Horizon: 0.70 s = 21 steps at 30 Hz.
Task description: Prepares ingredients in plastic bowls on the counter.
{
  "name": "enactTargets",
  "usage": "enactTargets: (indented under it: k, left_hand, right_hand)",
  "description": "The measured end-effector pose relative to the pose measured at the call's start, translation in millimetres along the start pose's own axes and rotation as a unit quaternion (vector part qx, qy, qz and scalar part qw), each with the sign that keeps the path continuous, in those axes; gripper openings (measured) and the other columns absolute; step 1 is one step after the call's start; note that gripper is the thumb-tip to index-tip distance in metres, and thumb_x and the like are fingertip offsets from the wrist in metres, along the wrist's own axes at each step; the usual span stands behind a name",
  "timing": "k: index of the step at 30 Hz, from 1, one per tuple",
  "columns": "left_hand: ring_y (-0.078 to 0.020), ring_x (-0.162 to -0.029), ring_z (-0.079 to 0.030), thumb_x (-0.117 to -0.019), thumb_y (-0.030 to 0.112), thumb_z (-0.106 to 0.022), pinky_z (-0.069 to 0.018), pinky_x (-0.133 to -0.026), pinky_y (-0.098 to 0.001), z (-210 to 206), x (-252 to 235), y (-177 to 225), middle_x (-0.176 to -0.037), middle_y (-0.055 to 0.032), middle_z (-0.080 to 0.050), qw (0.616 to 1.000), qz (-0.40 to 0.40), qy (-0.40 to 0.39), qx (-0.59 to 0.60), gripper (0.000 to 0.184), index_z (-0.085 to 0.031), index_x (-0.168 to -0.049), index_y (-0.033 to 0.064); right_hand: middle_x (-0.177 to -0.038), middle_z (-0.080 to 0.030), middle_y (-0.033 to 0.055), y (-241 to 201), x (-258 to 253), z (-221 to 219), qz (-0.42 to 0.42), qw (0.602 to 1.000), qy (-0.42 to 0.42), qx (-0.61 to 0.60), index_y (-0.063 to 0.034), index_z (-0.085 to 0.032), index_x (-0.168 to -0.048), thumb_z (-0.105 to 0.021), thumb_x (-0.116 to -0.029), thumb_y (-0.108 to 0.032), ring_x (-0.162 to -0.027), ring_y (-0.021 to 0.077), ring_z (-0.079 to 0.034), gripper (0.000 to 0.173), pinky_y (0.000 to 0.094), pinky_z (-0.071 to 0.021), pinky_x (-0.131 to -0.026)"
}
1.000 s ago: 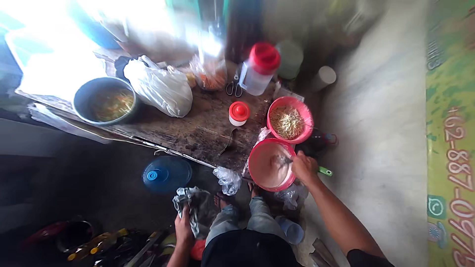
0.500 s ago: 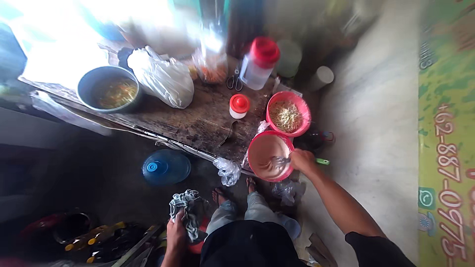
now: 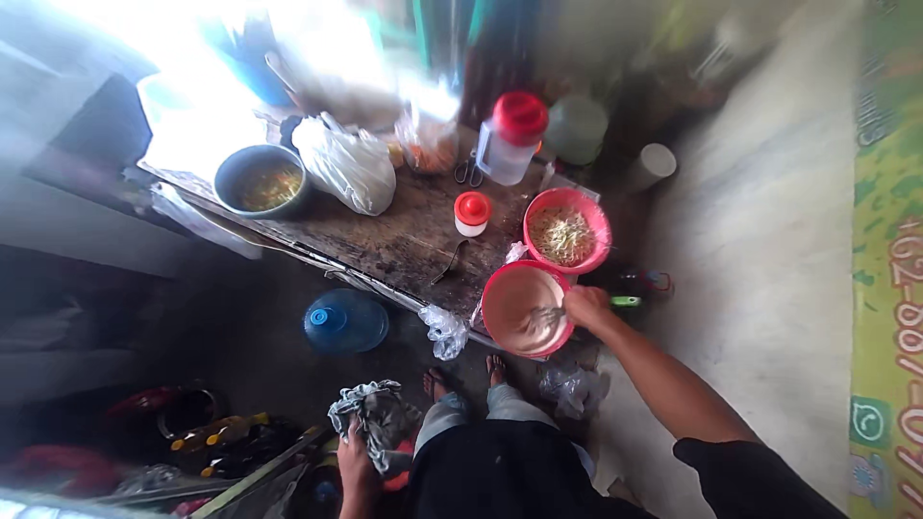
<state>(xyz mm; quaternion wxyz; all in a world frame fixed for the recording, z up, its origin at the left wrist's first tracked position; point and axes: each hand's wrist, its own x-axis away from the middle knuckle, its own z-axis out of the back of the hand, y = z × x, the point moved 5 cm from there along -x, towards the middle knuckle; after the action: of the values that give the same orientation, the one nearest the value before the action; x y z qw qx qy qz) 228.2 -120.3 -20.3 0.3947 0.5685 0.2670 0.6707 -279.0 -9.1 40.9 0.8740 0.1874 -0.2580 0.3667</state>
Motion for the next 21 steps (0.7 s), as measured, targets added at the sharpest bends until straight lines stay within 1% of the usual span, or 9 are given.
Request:
enactTargets:
  k: [2,5,7,10,13,14,17,19,21]
  left_hand:
    - [-0.0088,-0.105,-0.066,-0.1119,0.04,-0.033,-0.0554,-0.094,-0.0339,-7.4,14.2,0.3,-0.118,-0.0093,-0.069,0.999,-0.008,0.029,0.022,0.05,-0.06,-0.133,0.0026]
    - [-0.0062,-0.103,-0.066,-0.1121,0.041,-0.029,-0.056,-0.093,-0.0325,-26.2,35.5,-5.3,-0.116,-0.0042,-0.069,0.996,-0.005,0.028,0.088,0.051,-0.06,-0.131,0.0058]
    - [-0.0049,-0.098,-0.067,-0.1121,0.037,-0.03,-0.0571,-0.09,-0.0307,-36.5,50.7,-2.2,-0.111,-0.0044,-0.07,0.996,-0.013,0.038,0.078,0.049,-0.062,-0.128,0.0033]
    - [-0.0048,-0.099,-0.068,-0.1119,0.036,-0.03,-0.0579,-0.09,-0.0296,-52.5,73.7,1.7,-0.112,-0.0046,-0.071,0.996,-0.03,0.03,0.079,0.048,-0.059,-0.132,0.0025]
    - [-0.0124,-0.101,-0.07,-0.1103,0.034,-0.038,-0.0604,-0.09,-0.0361,-77.8,85.6,3.4,-0.113,-0.0088,-0.071,0.99,-0.045,0.009,0.137,0.045,-0.055,-0.136,0.001]
    - [-0.0148,-0.101,-0.071,-0.1087,0.031,-0.044,-0.0612,-0.089,-0.038,-88.4,90.6,6.9,-0.113,-0.0101,-0.071,0.986,-0.053,-0.003,0.157,0.042,-0.053,-0.137,0.0004]
    - [-0.0201,-0.108,-0.069,-0.1029,0.023,-0.056,-0.0599,-0.094,-0.0419,-131.5,114.0,30.8,-0.124,-0.0131,-0.066,0.973,-0.092,-0.097,0.19,0.055,-0.036,-0.149,0.0009]
    - [-0.018,-0.113,-0.066,-0.103,0.036,-0.056,-0.0583,-0.097,-0.041,-168.6,138.0,54.2,-0.13,-0.0123,-0.063,0.967,-0.105,-0.148,0.179,0.067,-0.028,-0.152,0.0004]
    - [-0.0092,-0.118,-0.061,-0.1059,0.043,-0.04,-0.0522,-0.103,-0.0306,-188.3,160.5,74.6,-0.133,-0.0122,-0.06,0.98,-0.145,-0.078,0.111,0.068,-0.029,-0.151,-0.006]
  right_hand:
    - [-0.124,-0.067,0.0194,-0.3,-6.6,4.0,-0.004,0.998,0.054,-0.035,-0.0102,-0.077,-0.105,-0.064,-0.0931,-0.019,-0.103,0.0414,-0.067,0.019,0.0636,-0.0527,-0.083]
    - [-0.136,-0.062,0.0152,-21.1,-10.3,-25.6,0.111,0.992,0.009,-0.064,-0.0246,-0.071,-0.13,-0.056,-0.1011,-0.027,-0.11,0.0383,-0.067,0.033,0.0633,-0.0539,-0.09]
    - [-0.137,-0.062,0.0164,-13.0,-4.0,-29.7,0.098,0.994,-0.013,-0.048,-0.0214,-0.075,-0.121,-0.058,-0.0968,-0.026,-0.113,0.0388,-0.065,0.03,0.0626,-0.054,-0.088]
    - [-0.137,-0.059,0.0156,17.6,1.8,-25.7,0.063,0.993,0.077,-0.07,-0.0159,-0.077,-0.113,-0.061,-0.0961,-0.021,-0.126,0.0389,-0.057,0.024,0.0587,-0.0548,-0.088]
    - [-0.138,-0.063,0.0111,14.9,9.3,-31.4,0.168,0.96,0.167,-0.15,-0.0258,-0.078,-0.118,-0.059,-0.1006,-0.03,-0.133,0.035,-0.052,0.026,0.0582,-0.0432,-0.108]
    - [-0.139,-0.063,0.009,1.1,18.5,-29.2,0.216,0.942,0.182,-0.183,-0.0284,-0.077,-0.12,-0.059,-0.1012,-0.037,-0.135,0.033,-0.052,0.028,0.0586,-0.0385,-0.113]
    - [-0.139,-0.064,0.0047,-73.8,54.7,-20.2,0.371,0.837,0.163,-0.366,-0.0238,-0.074,-0.126,-0.06,-0.1014,-0.046,-0.13,0.02,-0.058,0.036,0.0443,-0.0496,-0.109]
    - [-0.14,-0.063,0.0107,-130.5,83.6,-15.3,0.417,0.736,0.041,-0.531,-0.0088,-0.066,-0.136,-0.059,-0.104,-0.032,-0.13,0.0192,-0.06,0.04,0.0402,-0.051,-0.11]
    - [-0.14,-0.06,0.0248,-169.0,120.9,-15.8,0.412,0.672,-0.074,-0.611,0.0073,-0.053,-0.143,-0.058,-0.1006,-0.014,-0.131,0.0271,-0.058,0.047,0.0421,-0.0438,-0.115]
